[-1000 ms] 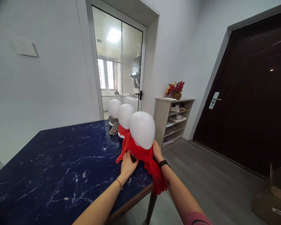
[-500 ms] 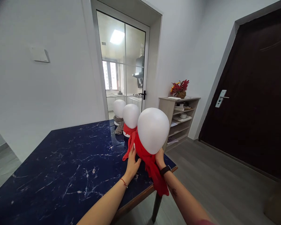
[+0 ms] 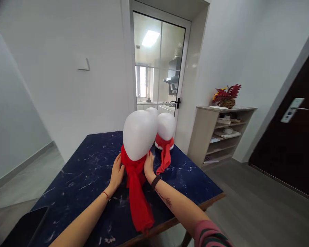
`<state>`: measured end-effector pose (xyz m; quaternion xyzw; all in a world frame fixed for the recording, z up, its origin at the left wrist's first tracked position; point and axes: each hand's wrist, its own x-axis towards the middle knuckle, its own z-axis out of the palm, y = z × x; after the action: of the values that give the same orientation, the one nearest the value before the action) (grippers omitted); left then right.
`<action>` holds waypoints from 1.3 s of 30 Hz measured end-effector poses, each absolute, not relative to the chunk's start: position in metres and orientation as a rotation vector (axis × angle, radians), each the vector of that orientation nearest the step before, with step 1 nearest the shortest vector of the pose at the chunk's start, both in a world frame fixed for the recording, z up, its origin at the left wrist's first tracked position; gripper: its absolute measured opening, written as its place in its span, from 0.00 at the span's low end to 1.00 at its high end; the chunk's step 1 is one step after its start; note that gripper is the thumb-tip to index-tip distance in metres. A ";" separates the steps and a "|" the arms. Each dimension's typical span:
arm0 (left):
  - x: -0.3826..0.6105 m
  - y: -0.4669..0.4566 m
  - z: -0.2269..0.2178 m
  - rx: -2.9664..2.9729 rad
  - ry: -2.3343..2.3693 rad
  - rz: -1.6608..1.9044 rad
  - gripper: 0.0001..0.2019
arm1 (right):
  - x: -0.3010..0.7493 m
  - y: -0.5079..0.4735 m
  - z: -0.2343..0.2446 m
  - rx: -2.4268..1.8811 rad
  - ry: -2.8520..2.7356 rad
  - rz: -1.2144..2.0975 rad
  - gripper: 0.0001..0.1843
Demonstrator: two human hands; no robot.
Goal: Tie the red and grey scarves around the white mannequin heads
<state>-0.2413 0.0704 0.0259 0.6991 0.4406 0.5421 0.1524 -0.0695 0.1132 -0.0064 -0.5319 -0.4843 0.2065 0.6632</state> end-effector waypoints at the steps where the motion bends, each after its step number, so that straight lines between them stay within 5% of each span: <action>1: -0.255 0.077 0.025 1.998 1.330 1.534 0.25 | -0.085 0.121 -0.006 -1.223 -1.099 0.498 0.26; 21: -0.317 0.140 -0.007 1.592 1.580 1.607 0.20 | -0.143 0.165 -0.004 -1.464 -1.629 0.516 0.19; 30: -0.325 0.099 0.008 1.373 1.886 1.867 0.15 | -0.124 0.142 0.008 -1.380 -1.475 0.350 0.20; 33: -0.321 0.082 0.019 1.712 1.776 1.766 0.07 | -0.123 0.127 0.012 -1.179 -1.699 0.271 0.13; 39: -0.309 0.082 0.011 2.140 1.602 1.327 0.12 | -0.145 0.110 0.011 -1.025 -2.179 0.194 0.14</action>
<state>-0.3089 0.0824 0.0109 0.7148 0.5351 0.4433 0.0787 -0.1450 0.1097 0.0113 -0.3966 -0.8432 0.0751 0.3550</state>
